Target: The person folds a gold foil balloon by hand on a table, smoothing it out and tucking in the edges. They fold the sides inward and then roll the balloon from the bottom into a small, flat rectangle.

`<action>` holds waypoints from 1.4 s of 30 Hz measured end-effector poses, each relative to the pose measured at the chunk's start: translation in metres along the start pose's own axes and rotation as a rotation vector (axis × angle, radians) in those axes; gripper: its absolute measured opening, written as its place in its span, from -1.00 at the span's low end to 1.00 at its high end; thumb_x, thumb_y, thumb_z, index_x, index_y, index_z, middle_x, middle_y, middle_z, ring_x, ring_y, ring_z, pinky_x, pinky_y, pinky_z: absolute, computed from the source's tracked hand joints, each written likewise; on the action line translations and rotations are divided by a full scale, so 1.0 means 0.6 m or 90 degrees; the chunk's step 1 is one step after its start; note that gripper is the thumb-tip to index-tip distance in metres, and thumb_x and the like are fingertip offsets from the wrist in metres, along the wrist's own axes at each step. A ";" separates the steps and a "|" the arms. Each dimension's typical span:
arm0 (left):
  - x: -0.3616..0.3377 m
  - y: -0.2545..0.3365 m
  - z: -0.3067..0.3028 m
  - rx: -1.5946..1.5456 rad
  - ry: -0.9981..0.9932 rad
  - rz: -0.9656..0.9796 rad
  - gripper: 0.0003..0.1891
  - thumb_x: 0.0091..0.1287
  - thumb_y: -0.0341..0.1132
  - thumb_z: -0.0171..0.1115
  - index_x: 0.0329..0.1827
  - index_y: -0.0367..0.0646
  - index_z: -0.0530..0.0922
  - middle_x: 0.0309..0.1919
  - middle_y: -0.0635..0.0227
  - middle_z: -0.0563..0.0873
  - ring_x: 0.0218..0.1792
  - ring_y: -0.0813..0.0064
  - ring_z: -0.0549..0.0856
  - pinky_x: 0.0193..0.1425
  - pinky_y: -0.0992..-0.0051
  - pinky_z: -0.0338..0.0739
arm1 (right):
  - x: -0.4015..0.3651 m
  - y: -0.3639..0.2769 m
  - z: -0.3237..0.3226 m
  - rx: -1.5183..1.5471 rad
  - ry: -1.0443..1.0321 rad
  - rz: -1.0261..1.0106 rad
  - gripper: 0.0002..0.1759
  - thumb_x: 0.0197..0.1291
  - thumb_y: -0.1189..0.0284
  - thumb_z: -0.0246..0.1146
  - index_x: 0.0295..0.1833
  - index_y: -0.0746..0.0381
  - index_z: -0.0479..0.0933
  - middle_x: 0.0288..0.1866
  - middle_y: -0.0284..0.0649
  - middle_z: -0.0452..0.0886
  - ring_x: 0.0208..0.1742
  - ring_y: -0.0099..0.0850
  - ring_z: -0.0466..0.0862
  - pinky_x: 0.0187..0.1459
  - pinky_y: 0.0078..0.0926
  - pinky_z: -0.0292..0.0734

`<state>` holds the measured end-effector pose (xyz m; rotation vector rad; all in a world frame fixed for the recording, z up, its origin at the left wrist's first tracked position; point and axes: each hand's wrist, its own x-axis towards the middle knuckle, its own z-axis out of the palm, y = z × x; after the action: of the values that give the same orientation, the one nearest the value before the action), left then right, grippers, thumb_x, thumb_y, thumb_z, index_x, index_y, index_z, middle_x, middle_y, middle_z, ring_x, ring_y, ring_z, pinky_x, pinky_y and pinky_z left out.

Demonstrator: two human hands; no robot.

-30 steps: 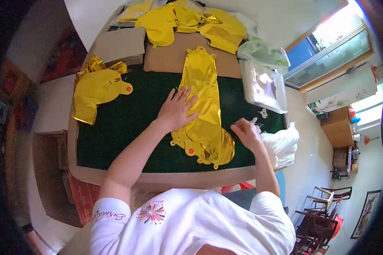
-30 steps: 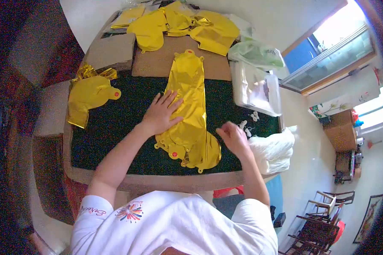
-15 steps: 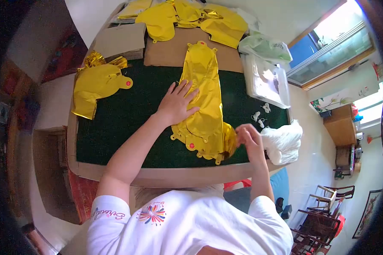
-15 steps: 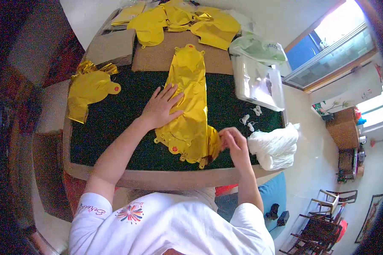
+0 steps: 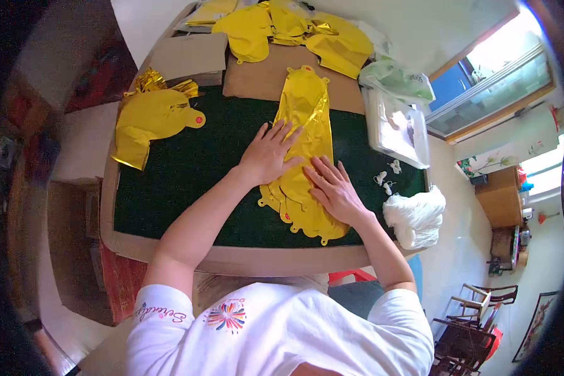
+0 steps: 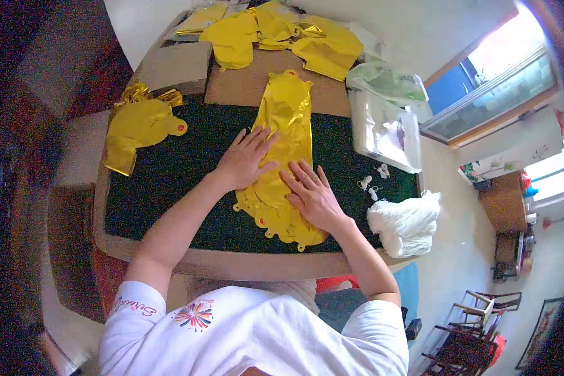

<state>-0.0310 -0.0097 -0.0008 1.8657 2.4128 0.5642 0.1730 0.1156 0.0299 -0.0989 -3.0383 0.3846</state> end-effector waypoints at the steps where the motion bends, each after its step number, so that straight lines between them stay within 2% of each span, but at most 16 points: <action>1: -0.001 0.000 0.002 -0.001 0.001 -0.003 -0.31 0.46 0.20 -0.16 0.54 0.03 0.15 0.53 0.16 0.14 0.55 0.20 0.06 0.59 0.11 -0.13 | 0.001 0.000 0.002 0.000 -0.003 -0.002 -0.39 0.36 0.24 0.12 0.50 0.02 0.24 0.56 -0.14 0.15 0.58 -0.14 0.09 0.50 0.09 -0.09; 4: 0.000 0.006 -0.003 -0.022 0.045 0.016 -0.35 0.43 0.15 -0.06 0.49 0.03 0.25 0.51 0.13 0.17 0.54 0.17 0.10 0.58 0.07 -0.08 | 0.001 -0.002 0.005 -0.026 -0.008 -0.002 -0.40 0.37 0.24 0.11 0.50 0.02 0.23 0.56 -0.13 0.14 0.58 -0.14 0.08 0.50 0.07 -0.11; 7: 0.001 0.008 -0.012 0.023 -0.032 0.007 -0.35 0.42 0.17 -0.05 0.49 0.05 0.25 0.52 0.12 0.14 0.54 0.17 0.08 0.58 0.07 -0.09 | 0.001 -0.006 0.004 -0.038 -0.006 0.001 -0.39 0.37 0.22 0.10 0.50 0.02 0.22 0.57 -0.14 0.13 0.60 -0.14 0.04 0.51 0.07 -0.16; 9: 0.001 0.006 -0.011 0.050 -0.053 0.002 -0.32 0.42 0.23 -0.11 0.52 0.10 0.21 0.54 0.15 0.11 0.56 0.21 0.04 0.60 0.11 -0.13 | -0.002 -0.005 0.002 -0.024 0.036 -0.007 -0.43 0.33 0.32 0.16 0.45 0.08 0.30 0.52 -0.11 0.20 0.54 -0.10 0.16 0.49 -0.03 0.00; 11: 0.003 0.004 -0.008 0.054 -0.053 0.003 -0.32 0.42 0.22 -0.10 0.52 0.09 0.21 0.54 0.15 0.11 0.56 0.21 0.04 0.60 0.11 -0.13 | -0.013 0.007 -0.008 0.183 0.192 0.117 -0.50 0.26 0.44 0.22 0.33 0.16 0.41 0.38 -0.06 0.37 0.40 -0.08 0.34 0.37 -0.18 0.27; 12: 0.002 0.003 -0.006 0.056 -0.055 0.001 -0.32 0.41 0.21 -0.09 0.52 0.09 0.21 0.54 0.15 0.10 0.56 0.21 0.04 0.60 0.10 -0.14 | -0.015 0.001 -0.032 0.063 0.255 0.144 -0.60 0.19 0.54 0.25 0.17 0.24 0.48 0.15 -0.05 0.52 0.19 -0.08 0.49 0.19 -0.28 0.44; 15: 0.001 0.001 -0.001 0.047 -0.033 0.011 -0.34 0.40 0.18 -0.04 0.50 0.08 0.24 0.53 0.12 0.12 0.55 0.16 0.07 0.58 0.07 -0.10 | -0.062 0.008 -0.052 0.098 0.165 0.266 -0.71 0.20 0.52 0.25 0.06 0.27 0.52 -0.02 -0.07 0.57 0.08 -0.06 0.55 0.12 -0.23 0.46; 17: 0.002 0.002 -0.003 0.047 -0.037 0.013 -0.33 0.40 0.18 -0.04 0.51 0.08 0.22 0.53 0.12 0.11 0.55 0.16 0.06 0.58 0.07 -0.10 | -0.072 -0.006 -0.051 0.073 0.182 0.184 -0.69 0.21 0.51 0.25 0.09 0.26 0.51 0.05 -0.06 0.56 0.12 -0.07 0.53 0.15 -0.24 0.46; 21: 0.000 0.002 -0.002 0.045 -0.026 0.016 -0.31 0.41 0.19 -0.05 0.53 0.09 0.18 0.53 0.11 0.12 0.55 0.15 0.07 0.58 0.07 -0.10 | -0.068 -0.037 -0.037 0.031 0.030 0.070 -0.40 0.31 0.37 0.19 0.45 0.13 0.28 0.51 -0.08 0.22 0.55 -0.15 0.17 0.49 0.00 0.00; 28: 0.000 0.007 -0.012 0.026 -0.036 0.002 -0.31 0.42 0.24 -0.13 0.54 0.16 0.16 0.54 0.13 0.09 0.57 0.20 0.02 0.60 0.12 -0.17 | -0.064 -0.043 -0.009 -0.028 -0.035 0.046 -0.38 0.33 0.29 0.17 0.49 0.07 0.24 0.55 -0.14 0.16 0.57 -0.18 0.12 0.50 0.04 -0.06; 30: 0.001 0.007 -0.017 0.054 -0.075 -0.001 -0.31 0.40 0.26 -0.11 0.53 0.17 0.20 0.54 0.13 0.09 0.56 0.18 0.02 0.60 0.12 -0.18 | -0.064 -0.050 -0.016 -0.007 0.027 0.050 -0.41 0.28 0.33 0.21 0.42 0.12 0.32 0.46 -0.08 0.31 0.49 -0.13 0.26 0.45 -0.05 0.11; 32: 0.001 0.007 -0.016 0.046 -0.069 -0.002 -0.31 0.39 0.26 -0.09 0.52 0.17 0.21 0.54 0.13 0.10 0.56 0.18 0.02 0.60 0.11 -0.18 | -0.075 -0.035 -0.017 0.102 0.135 0.199 -0.48 0.23 0.38 0.25 0.31 0.19 0.40 0.23 -0.03 0.49 0.28 -0.10 0.45 0.30 -0.18 0.34; 33: 0.000 0.006 -0.014 0.037 -0.065 -0.002 -0.30 0.38 0.27 -0.08 0.52 0.17 0.22 0.54 0.12 0.10 0.56 0.18 0.02 0.60 0.11 -0.18 | -0.078 -0.036 -0.029 -0.005 0.200 0.207 -0.61 0.17 0.40 0.29 0.12 0.26 0.48 -0.05 -0.07 0.55 0.04 -0.12 0.53 0.09 -0.27 0.46; 36: 0.002 0.004 -0.009 0.038 -0.058 0.002 -0.30 0.38 0.26 -0.07 0.52 0.16 0.22 0.54 0.12 0.10 0.56 0.17 0.02 0.60 0.10 -0.18 | -0.113 -0.023 -0.026 0.032 0.120 0.363 -0.69 0.12 0.33 0.36 -0.10 0.24 0.47 -0.17 -0.08 0.50 -0.06 -0.08 0.49 -0.02 -0.19 0.44; 40: 0.001 0.004 -0.010 0.041 -0.063 0.002 -0.30 0.38 0.26 -0.07 0.52 0.17 0.22 0.54 0.13 0.10 0.56 0.18 0.02 0.60 0.11 -0.19 | -0.128 -0.017 -0.018 0.090 0.076 0.367 -0.67 0.12 0.35 0.36 -0.07 0.23 0.45 -0.22 -0.08 0.53 -0.15 -0.10 0.54 -0.10 -0.27 0.47; 42: 0.001 0.004 -0.010 0.036 -0.060 0.002 -0.30 0.39 0.26 -0.08 0.52 0.17 0.21 0.54 0.13 0.09 0.56 0.18 0.02 0.60 0.11 -0.19 | -0.127 -0.024 -0.025 0.301 0.045 0.490 -0.65 0.19 0.41 0.32 0.05 0.21 0.41 -0.27 -0.13 0.57 -0.25 -0.24 0.60 -0.20 -0.39 0.49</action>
<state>-0.0302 -0.0103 0.0058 1.8717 2.3914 0.4018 0.2492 0.0997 0.0430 -1.2120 -2.6180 1.0877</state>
